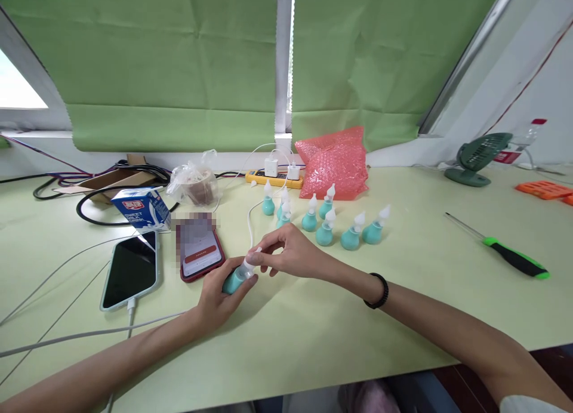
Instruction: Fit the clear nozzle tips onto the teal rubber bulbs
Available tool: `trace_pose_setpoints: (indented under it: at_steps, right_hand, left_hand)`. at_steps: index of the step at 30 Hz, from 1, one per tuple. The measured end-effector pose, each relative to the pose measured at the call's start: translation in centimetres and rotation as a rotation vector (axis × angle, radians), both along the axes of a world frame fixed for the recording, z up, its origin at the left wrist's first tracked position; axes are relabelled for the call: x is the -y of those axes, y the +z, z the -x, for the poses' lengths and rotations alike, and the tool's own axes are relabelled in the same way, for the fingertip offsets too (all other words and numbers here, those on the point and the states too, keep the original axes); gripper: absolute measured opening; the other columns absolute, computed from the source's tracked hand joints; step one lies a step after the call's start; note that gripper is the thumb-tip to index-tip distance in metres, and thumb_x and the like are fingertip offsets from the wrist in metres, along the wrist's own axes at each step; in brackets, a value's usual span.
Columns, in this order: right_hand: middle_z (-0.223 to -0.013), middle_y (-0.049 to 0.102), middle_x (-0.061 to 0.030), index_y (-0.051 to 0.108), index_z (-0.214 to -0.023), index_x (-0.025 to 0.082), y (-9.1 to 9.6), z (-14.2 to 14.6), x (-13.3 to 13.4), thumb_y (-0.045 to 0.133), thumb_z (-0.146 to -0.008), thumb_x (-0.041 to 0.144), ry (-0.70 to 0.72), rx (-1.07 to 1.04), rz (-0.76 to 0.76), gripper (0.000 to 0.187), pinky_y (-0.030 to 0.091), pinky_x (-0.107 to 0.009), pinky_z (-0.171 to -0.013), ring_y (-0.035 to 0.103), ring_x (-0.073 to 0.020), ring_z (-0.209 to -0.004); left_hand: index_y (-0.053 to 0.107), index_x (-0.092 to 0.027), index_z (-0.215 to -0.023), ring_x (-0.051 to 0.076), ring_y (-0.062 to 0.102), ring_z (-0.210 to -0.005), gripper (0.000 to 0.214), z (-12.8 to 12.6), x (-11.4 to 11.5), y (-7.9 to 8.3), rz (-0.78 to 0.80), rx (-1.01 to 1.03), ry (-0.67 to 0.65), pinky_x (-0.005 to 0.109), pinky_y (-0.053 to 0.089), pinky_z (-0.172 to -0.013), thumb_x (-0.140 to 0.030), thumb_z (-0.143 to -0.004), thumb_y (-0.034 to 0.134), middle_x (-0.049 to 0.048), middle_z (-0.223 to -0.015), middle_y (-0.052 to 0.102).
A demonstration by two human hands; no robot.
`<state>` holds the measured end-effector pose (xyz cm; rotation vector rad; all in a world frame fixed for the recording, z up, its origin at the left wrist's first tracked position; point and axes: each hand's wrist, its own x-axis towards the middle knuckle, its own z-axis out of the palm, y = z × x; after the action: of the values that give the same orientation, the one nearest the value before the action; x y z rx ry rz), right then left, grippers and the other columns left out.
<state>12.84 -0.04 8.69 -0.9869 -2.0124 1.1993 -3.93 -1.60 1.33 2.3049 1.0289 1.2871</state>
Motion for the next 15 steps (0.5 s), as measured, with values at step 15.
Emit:
trace_pose_setpoints:
  at_steps: [15]
  right_hand:
    - [-0.069, 0.058, -0.0079, 0.058, -0.065, 0.013, 3.8, 2.3, -10.9, 0.043, -0.073, 0.029, -0.566, 0.874, -0.742, 0.023, 0.032, -0.026, -0.055, 0.051, -0.0189, -0.07]
  left_hand:
    - [0.027, -0.017, -0.117, 0.021, 0.028, -0.116, 0.044, 0.1, 0.2, 0.4, -0.046, -0.013, -0.062, 0.04, 0.027, -0.094, -0.013, -0.077, 0.043, 0.0125, -0.122, 0.031]
